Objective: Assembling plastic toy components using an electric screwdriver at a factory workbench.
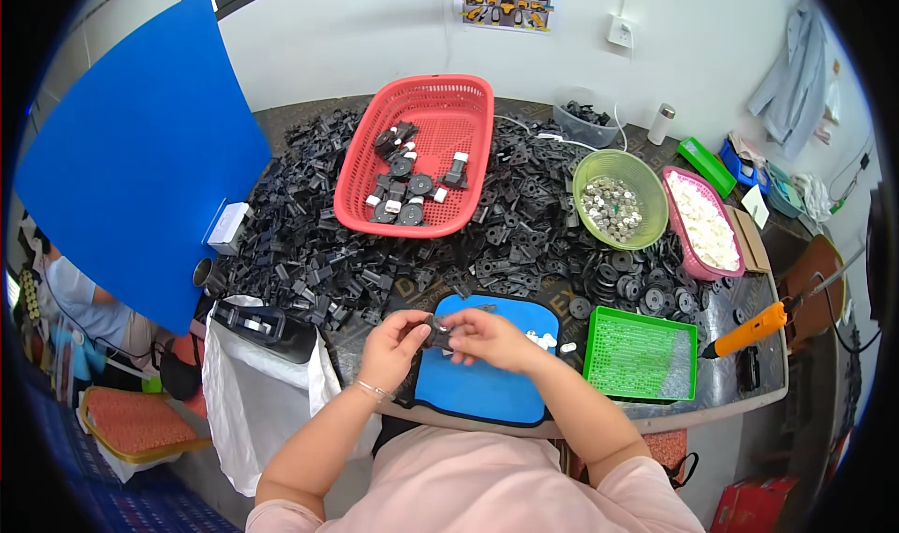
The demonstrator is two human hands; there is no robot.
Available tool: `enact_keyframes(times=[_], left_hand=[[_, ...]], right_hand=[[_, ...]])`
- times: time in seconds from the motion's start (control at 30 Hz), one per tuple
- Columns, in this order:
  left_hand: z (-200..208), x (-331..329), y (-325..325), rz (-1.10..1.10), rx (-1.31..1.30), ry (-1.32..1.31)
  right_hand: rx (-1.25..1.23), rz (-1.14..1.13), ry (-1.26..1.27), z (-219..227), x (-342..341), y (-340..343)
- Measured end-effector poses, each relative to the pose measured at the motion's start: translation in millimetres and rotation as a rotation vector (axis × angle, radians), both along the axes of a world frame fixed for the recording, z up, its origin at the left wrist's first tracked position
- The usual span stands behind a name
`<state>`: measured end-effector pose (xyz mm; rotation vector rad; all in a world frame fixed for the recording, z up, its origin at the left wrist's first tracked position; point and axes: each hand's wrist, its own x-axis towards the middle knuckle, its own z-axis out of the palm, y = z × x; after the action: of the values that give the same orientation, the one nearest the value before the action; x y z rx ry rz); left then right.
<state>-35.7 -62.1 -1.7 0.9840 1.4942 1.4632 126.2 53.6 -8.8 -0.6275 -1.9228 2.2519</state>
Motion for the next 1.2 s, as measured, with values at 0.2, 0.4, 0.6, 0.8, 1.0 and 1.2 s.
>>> enact_keyframes(times=[0.2, 0.4, 0.6, 0.8, 1.0, 1.2], left_hand=[[3, -5, 47, 0.045, -0.151, 0.355], [-17, -17, 86, 0.009, -0.312, 1.348], [-38, -47, 86, 0.149, -0.084, 1.265], [-10, -49, 27, 0.208, -0.198, 0.697], [3, 7, -29, -0.142, -0.145, 0.358], [22, 44, -41, -0.391, 0.151, 0.858]], right_hand=[[-0.103, -0.479, 0.106, -6, 49, -18], [-0.109, -0.547, -0.020, -6, 92, -30], [-0.270, -0.643, 0.145, -17, 104, -33], [-0.311, -0.616, 0.198, -33, 98, -28], [-0.423, -0.475, 0.302, -17, 68, -37], [-0.397, -0.320, 0.236, -14, 66, -41]])
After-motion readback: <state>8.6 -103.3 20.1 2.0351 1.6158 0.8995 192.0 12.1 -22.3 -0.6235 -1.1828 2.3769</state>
